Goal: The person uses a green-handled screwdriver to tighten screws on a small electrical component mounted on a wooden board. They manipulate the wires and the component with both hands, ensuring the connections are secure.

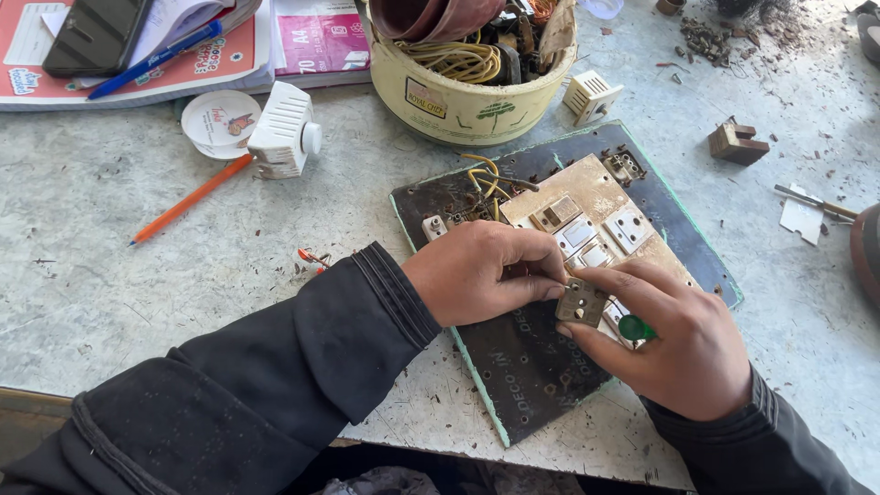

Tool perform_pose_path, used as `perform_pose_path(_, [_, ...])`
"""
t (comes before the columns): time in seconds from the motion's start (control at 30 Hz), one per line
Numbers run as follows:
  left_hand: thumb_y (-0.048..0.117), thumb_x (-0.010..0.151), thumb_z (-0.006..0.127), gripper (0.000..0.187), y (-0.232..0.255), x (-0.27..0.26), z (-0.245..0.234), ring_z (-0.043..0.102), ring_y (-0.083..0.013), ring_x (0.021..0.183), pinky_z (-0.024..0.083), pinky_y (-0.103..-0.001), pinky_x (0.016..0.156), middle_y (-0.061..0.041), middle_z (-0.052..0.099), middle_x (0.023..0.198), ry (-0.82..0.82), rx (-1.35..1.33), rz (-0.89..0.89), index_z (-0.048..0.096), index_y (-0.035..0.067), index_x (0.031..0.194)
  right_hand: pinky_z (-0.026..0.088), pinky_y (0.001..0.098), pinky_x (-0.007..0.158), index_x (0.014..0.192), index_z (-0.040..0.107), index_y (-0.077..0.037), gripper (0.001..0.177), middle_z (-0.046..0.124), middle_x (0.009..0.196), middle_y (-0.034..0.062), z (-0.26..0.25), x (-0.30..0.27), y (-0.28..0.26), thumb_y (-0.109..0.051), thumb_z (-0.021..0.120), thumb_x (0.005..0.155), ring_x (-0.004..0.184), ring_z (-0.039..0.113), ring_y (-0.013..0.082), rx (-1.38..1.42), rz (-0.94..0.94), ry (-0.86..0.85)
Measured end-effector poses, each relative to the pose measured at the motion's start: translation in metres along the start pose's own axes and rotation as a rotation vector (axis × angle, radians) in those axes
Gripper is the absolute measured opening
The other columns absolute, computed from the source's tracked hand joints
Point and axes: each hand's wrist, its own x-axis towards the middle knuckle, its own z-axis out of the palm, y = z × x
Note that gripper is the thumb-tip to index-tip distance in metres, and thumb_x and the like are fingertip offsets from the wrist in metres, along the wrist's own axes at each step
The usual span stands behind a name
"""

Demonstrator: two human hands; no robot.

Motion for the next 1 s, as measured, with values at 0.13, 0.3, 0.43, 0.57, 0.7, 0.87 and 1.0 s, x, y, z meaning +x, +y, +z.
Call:
perform_pose_path(0.13, [0.034,0.085,0.079,0.035,0.005,0.001,-0.005,0.073,-0.0228,0.075,0.056,-0.035,0.068,-0.009,0.072,0.082,-0.117,0.040,-0.030,0.065,0.005,0.098,0.059,0.0368,0.061,0.107,0.076,-0.013,0.048,0.075,0.095,0.0084,-0.005,0.003,0.001,-0.032,0.088,0.064,0.073,0.074,0.0265,-0.014,-0.010,-0.083])
perform_pose_path(0.3, [0.044,0.082,0.081,0.044,0.001,0.004,-0.002,0.070,-0.0285,0.074,0.052,-0.040,0.066,-0.010,0.068,0.075,-0.139,0.153,0.069,0.066,0.005,0.096,0.058,0.0372,0.057,0.116,0.076,-0.017,0.055,0.076,0.091,0.0052,-0.007,0.010,0.005,-0.032,0.088,0.065,0.068,0.073,0.0268,-0.028,-0.077,-0.192])
perform_pose_path(0.43, [0.042,0.082,0.081,0.040,-0.004,0.003,0.002,0.069,-0.0292,0.071,0.050,-0.042,0.064,-0.009,0.066,0.072,-0.121,0.141,0.073,0.068,0.006,0.096,0.057,0.0374,0.060,0.112,0.074,-0.015,0.049,0.075,0.091,0.0062,-0.005,0.008,0.006,-0.029,0.085,0.065,0.072,0.072,0.0279,-0.079,-0.191,-0.107])
perform_pose_path(0.57, [0.039,0.080,0.083,0.039,-0.006,0.006,0.006,0.067,-0.0268,0.063,0.049,-0.041,0.060,-0.010,0.064,0.067,-0.124,0.148,-0.008,0.066,0.004,0.087,0.056,0.0372,0.058,0.111,0.074,-0.014,0.048,0.076,0.088,0.0058,-0.004,0.007,0.007,-0.030,0.085,0.067,0.068,0.073,0.0254,-0.126,-0.207,-0.098])
perform_pose_path(0.7, [0.037,0.080,0.084,0.038,-0.010,0.006,0.010,0.066,-0.0246,0.063,0.049,-0.039,0.059,-0.009,0.064,0.068,-0.067,0.149,0.014,0.065,0.004,0.085,0.057,0.0372,0.058,0.111,0.074,-0.013,0.046,0.076,0.085,0.0052,0.000,0.007,0.007,-0.029,0.085,0.069,0.067,0.073,0.0239,-0.150,-0.203,-0.071])
perform_pose_path(0.87, [0.033,0.080,0.085,0.036,-0.010,0.005,0.009,0.067,-0.0221,0.063,0.050,-0.037,0.060,-0.008,0.066,0.068,-0.062,0.112,-0.067,0.064,0.003,0.084,0.058,0.0371,0.061,0.115,0.073,-0.012,0.050,0.076,0.091,0.0072,0.002,0.003,0.010,-0.028,0.086,0.069,0.072,0.074,0.0251,-0.083,-0.156,-0.041])
perform_pose_path(1.0, [0.028,0.086,0.081,0.028,-0.007,0.004,-0.002,0.070,-0.0145,0.073,0.056,-0.031,0.068,-0.004,0.072,0.080,0.028,0.001,0.036,0.067,0.006,0.094,0.059,0.0357,0.066,0.120,0.071,-0.011,0.057,0.075,0.098,0.0101,0.007,0.003,0.018,-0.027,0.088,0.068,0.077,0.075,0.0253,0.028,-0.096,0.009])
